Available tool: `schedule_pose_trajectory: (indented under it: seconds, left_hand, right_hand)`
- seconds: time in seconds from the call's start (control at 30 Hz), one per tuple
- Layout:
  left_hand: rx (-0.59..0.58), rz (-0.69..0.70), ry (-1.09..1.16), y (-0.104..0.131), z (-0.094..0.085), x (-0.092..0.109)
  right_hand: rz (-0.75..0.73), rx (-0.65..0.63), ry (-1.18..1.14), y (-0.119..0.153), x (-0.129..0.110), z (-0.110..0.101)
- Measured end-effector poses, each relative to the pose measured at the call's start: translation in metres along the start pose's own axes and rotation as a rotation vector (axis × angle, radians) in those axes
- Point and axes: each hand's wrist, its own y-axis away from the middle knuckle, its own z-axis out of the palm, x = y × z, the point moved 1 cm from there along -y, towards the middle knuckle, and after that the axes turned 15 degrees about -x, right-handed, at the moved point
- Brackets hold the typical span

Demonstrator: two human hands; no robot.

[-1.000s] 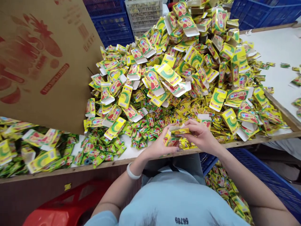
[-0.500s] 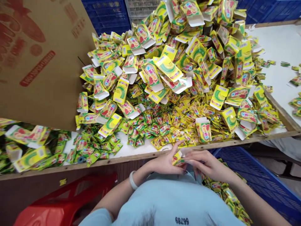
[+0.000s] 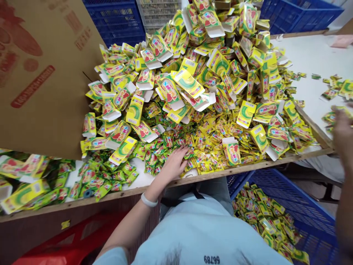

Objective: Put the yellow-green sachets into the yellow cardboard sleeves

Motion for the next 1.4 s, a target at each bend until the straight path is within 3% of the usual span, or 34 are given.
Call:
schedule_pose_trajectory:
  seconds: [0.03,0.07,0.13,0.2,0.23,0.3,0.37,0.47,0.6,0.67,0.8,0.93,0.97,1.03,1.1,1.17,1.27,1.4]
  left_hand:
    - [0.021,-0.001,0.036,-0.001,0.002,-0.004]
    - [0.057,-0.011,0.083,-0.001,0.003,-0.005]
    - [0.151,-0.063,0.21,0.0,0.002,-0.006]
    - [0.22,-0.116,0.404,0.001,0.0,-0.004]
    - [0.223,-0.122,0.532,0.002,-0.001,-0.002]
    - [0.169,-0.095,0.797,0.003,-0.004,0.001]
    - [0.086,-0.057,0.983,0.005,-0.006,0.006]
    - [0.0,-0.033,1.093,0.004,-0.006,0.017]
    - [-0.078,0.043,1.159,0.001,0.001,0.039]
    - [-0.042,0.066,1.132,-0.001,0.007,0.05]
    - [0.084,0.077,0.99,-0.002,0.016,0.067]
    - [0.055,0.161,0.703,-0.01,0.017,0.082]
    - [0.052,0.18,0.608,-0.015,0.016,0.086]
    - [0.069,0.144,0.441,-0.03,0.014,0.093]
    - [0.064,0.018,0.313,-0.052,0.014,0.099]
    - [-0.008,-0.106,0.196,-0.077,0.02,0.106]
    - [-0.104,-0.156,0.101,-0.106,0.033,0.115]
    - [0.023,-0.071,0.26,-0.112,0.042,0.112]
  right_hand:
    - [-0.05,-0.039,0.067,0.009,-0.006,0.027]
    - [-0.115,-0.157,0.264,0.023,-0.013,0.061]
    - [-0.321,-0.653,0.403,0.062,-0.025,0.135]
    - [-0.42,-0.939,0.527,0.1,-0.032,0.194]
    - [-0.425,-1.025,0.569,0.113,-0.033,0.212]
    - [-0.381,-1.083,0.561,0.125,-0.032,0.228]
    - [-0.29,-1.078,0.382,0.122,-0.033,0.224]
    - [-0.193,-1.069,0.023,0.106,-0.044,0.212]
    - [-0.305,-1.076,-0.132,0.094,-0.065,0.215]
    - [-0.305,-1.022,-0.105,0.095,-0.065,0.221]
    - [-0.104,-0.797,-0.078,0.107,-0.049,0.222]
    - [0.054,-0.793,-0.34,0.131,-0.029,0.208]
    - [0.094,-0.753,-0.399,0.136,-0.024,0.201]
    - [0.183,-0.548,-0.448,0.142,-0.013,0.182]
    - [0.264,-0.296,-0.447,0.142,0.002,0.162]
    - [0.346,-0.148,-0.459,0.138,0.016,0.148]
    - [0.483,-0.186,-0.546,0.132,0.029,0.146]
    - [0.523,-0.323,-0.637,0.132,0.019,0.161]
